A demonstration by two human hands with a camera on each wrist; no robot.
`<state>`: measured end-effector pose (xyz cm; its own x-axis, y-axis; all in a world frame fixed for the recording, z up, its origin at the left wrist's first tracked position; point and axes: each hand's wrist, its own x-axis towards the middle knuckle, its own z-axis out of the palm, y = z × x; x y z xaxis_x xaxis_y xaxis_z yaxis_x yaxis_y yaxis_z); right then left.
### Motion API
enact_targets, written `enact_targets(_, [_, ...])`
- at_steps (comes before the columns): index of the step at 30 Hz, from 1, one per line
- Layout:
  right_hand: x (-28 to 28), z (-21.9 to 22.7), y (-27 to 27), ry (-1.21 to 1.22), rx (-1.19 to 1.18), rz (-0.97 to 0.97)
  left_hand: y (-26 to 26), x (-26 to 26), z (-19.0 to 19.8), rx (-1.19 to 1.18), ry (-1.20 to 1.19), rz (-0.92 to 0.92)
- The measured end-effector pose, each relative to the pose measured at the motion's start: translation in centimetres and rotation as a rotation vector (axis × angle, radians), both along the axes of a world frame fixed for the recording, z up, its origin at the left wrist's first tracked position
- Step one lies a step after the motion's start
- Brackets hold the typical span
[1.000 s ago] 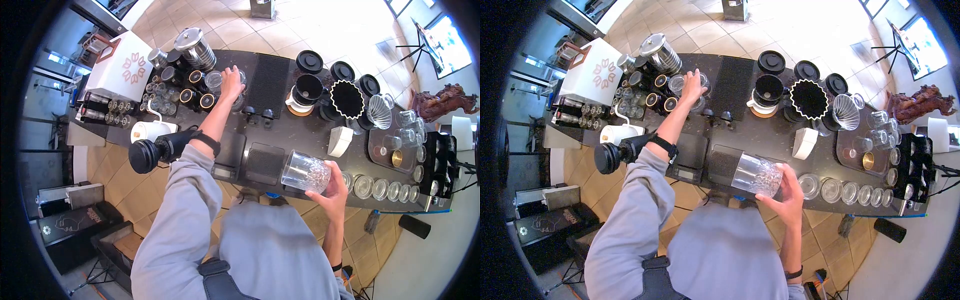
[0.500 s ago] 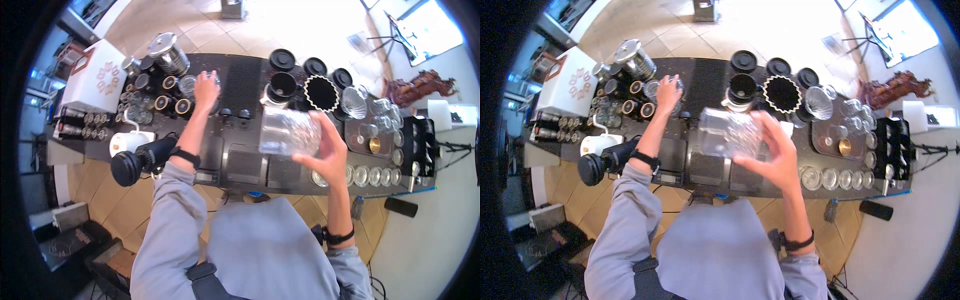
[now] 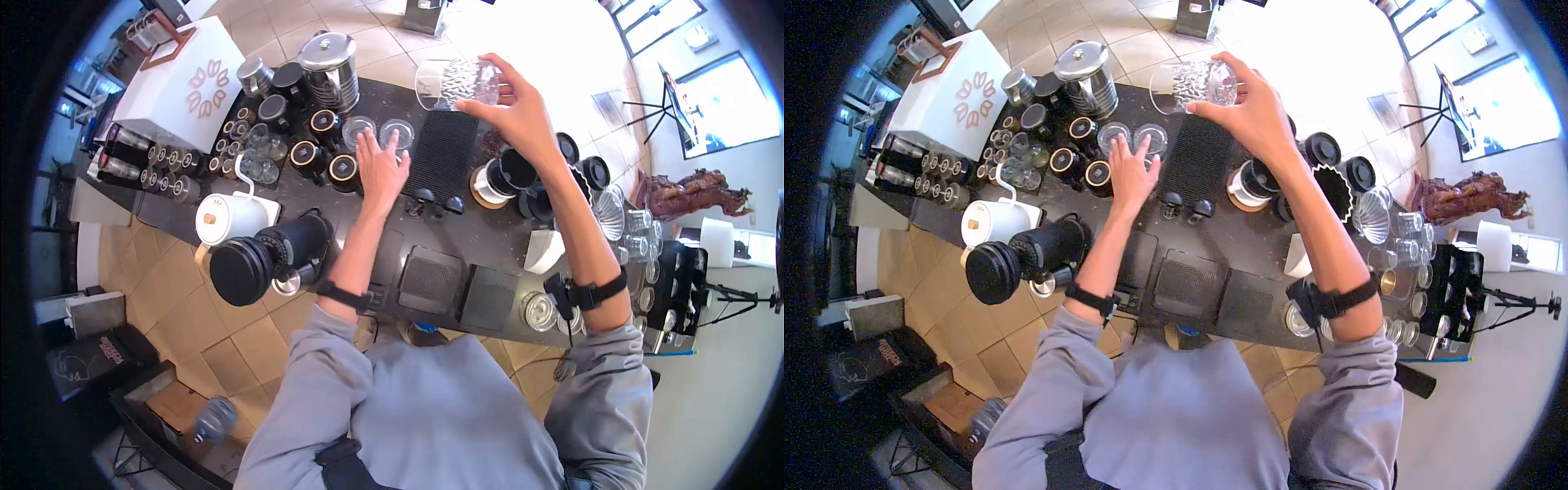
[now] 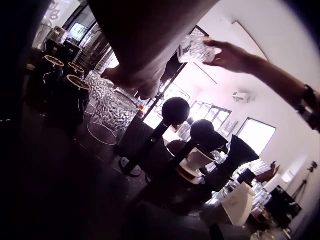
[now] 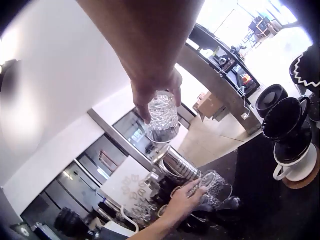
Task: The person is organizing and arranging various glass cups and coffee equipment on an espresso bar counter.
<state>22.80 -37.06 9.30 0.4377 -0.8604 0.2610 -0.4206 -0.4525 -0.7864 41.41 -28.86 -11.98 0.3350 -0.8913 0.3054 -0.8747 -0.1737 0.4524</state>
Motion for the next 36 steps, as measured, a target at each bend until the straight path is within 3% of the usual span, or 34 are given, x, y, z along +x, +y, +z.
enact_targets(2, [2.3, -1.9, -2.2, 0.091, -0.007, 0.003, 1.2, -0.3, 0.4, -0.047, 0.063, 0.006])
enact_targets(4, [4.5, -3.6, -3.7, 0.420, -0.186, -0.009, 3.1, -0.5, 0.9, -0.096, 0.132, -0.015])
enact_targets(10, [9.3, -11.3, -8.7, 0.528, -0.117, 0.021, 6.8, 0.4, 0.6, -0.020, 0.322, -0.035])
enact_targets(16, [11.7, -15.3, -10.4, 0.696, -0.058, 0.057, 5.5, 1.5, 1.5, 0.010, 0.445, -0.039])
enact_targets(22, [11.8, -17.2, -11.2, 0.780, -0.036, 0.087, 3.6, 1.9, 1.6, 0.037, 0.575, -0.006])
enact_targets(36, [11.9, -17.9, -11.1, 0.790, 0.002, 0.182, 2.9, 2.4, 0.2, 0.049, 0.529, -0.041])
